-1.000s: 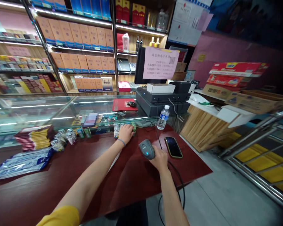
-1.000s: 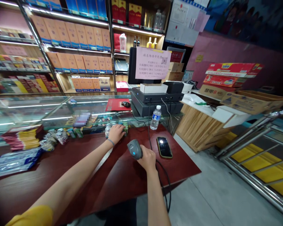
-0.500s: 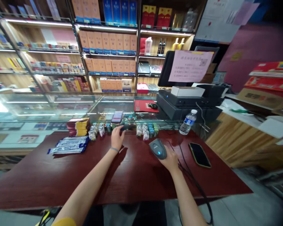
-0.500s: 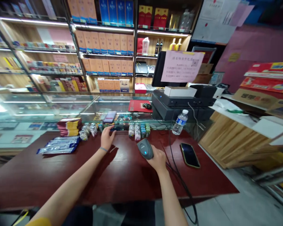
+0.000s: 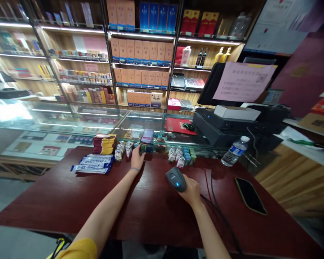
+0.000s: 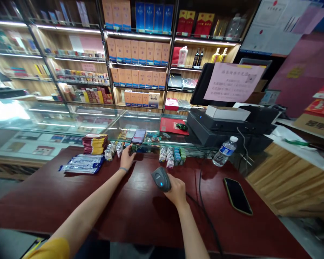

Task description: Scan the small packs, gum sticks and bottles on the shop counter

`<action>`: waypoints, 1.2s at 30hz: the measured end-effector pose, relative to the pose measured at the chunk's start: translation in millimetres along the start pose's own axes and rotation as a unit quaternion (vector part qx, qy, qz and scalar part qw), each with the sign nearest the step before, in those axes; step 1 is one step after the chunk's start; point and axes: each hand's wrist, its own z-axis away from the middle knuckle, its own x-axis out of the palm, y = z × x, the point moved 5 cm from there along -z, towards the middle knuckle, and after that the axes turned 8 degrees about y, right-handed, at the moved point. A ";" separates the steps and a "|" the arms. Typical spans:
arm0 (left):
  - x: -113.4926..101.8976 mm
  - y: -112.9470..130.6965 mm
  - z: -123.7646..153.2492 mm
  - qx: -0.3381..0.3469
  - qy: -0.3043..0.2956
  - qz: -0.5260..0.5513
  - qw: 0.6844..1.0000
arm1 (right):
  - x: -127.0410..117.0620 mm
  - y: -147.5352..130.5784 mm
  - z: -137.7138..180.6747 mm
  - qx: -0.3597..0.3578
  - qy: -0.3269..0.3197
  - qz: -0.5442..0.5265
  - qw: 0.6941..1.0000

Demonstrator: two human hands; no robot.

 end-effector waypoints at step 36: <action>-9.7 1.1 54.0 -0.374 -0.162 0.503 0.762 | 3.8 -36.4 5.7 -0.062 -0.172 -0.017 0.983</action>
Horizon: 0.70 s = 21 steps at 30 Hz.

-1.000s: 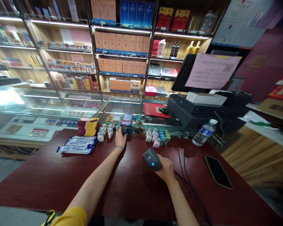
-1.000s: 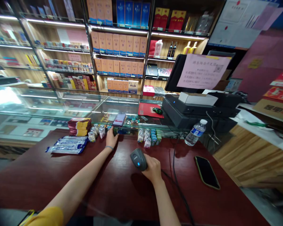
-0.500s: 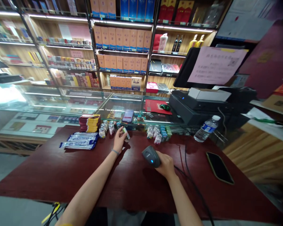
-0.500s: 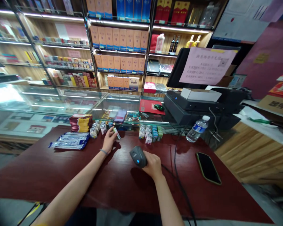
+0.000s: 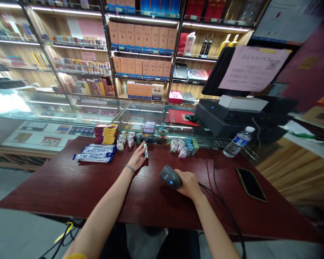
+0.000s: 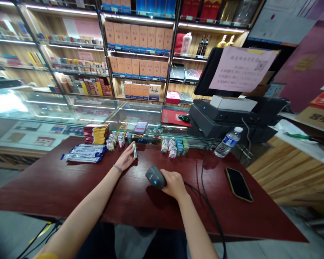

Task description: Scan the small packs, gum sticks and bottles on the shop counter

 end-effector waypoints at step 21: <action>53.0 -10.3 20.8 0.118 -0.022 -0.200 0.972 | -31.9 50.2 22.6 0.082 0.054 0.037 0.994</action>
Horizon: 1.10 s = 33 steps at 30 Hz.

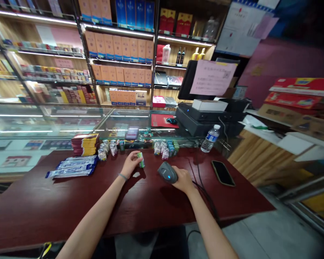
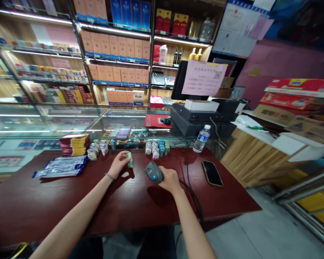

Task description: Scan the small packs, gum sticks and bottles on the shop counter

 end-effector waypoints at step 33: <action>227.7 -68.7 5.9 0.186 0.016 -0.197 0.962 | -67.7 99.8 53.4 0.100 0.103 0.072 0.987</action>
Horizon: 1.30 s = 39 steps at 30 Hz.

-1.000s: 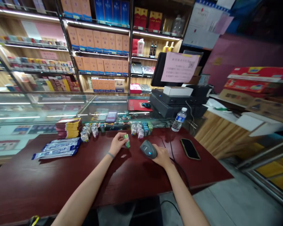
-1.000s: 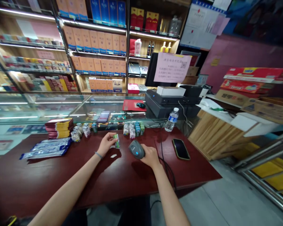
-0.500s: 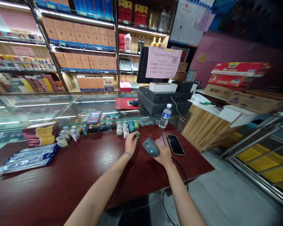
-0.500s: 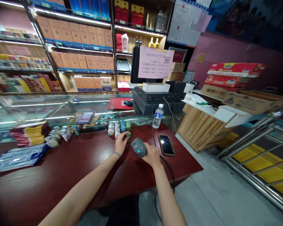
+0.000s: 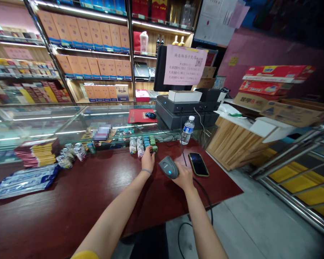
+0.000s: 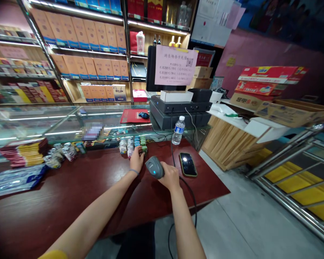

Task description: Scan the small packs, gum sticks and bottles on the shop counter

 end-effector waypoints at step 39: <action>-230.1 -14.2 -7.1 0.014 0.169 -0.094 0.981 | 37.2 -56.9 -13.9 -0.037 -0.011 -0.030 0.999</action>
